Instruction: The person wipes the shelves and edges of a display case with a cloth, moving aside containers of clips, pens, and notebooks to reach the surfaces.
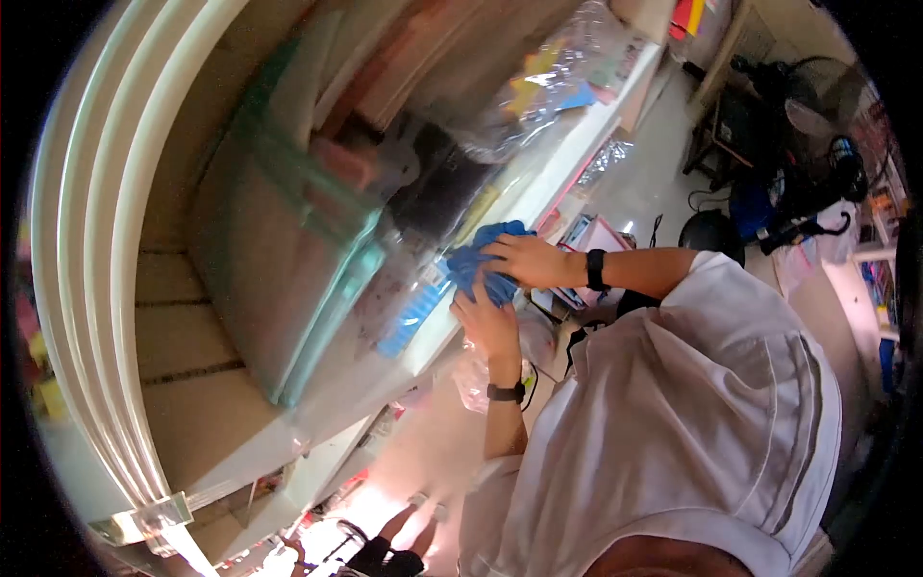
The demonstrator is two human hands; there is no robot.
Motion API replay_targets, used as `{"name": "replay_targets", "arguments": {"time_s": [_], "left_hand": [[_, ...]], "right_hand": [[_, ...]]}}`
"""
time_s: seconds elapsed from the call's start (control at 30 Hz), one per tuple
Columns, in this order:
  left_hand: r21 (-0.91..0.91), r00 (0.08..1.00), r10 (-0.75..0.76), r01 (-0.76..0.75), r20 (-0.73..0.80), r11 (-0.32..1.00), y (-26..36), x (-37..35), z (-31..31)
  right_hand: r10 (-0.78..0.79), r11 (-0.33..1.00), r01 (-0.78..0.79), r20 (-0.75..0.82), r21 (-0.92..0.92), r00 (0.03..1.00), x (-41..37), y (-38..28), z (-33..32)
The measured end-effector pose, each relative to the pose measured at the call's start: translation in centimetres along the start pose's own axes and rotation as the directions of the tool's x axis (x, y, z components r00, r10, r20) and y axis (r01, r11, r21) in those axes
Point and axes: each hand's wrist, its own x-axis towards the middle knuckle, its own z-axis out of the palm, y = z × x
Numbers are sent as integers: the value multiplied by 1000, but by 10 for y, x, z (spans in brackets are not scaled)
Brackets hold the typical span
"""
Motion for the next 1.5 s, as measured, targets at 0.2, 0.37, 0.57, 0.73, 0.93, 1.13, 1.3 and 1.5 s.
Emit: {"name": "replay_targets", "arguments": {"time_s": [0.2,0.37,0.57,0.73,0.93,1.13,1.3,1.5], "left_hand": [[94,995,90,-87,-29,992,60,37,47],[126,995,92,-87,-32,988,135,56,81],[114,999,26,-28,25,993,231,80,120],[64,994,98,-101,47,993,274,100,150],[30,990,129,-131,55,991,298,112,156],[-74,983,182,-179,29,981,278,110,159],[-155,978,208,-207,-16,966,260,108,151],[-179,987,147,-132,71,975,199,81,119]], "right_hand": [[34,999,-37,-108,-30,994,-40,64,-31],[56,998,-55,-181,8,982,-79,123,-65],[86,996,-81,-185,34,979,-121,200,-108],[154,988,-153,-198,21,968,-149,243,-125],[247,969,-235,-286,76,926,-153,252,-139],[297,952,-306,-312,20,903,-143,240,-128],[352,927,-375,-293,-24,889,-134,220,-125],[334,935,-353,-266,-25,904,-109,163,-90]]}}
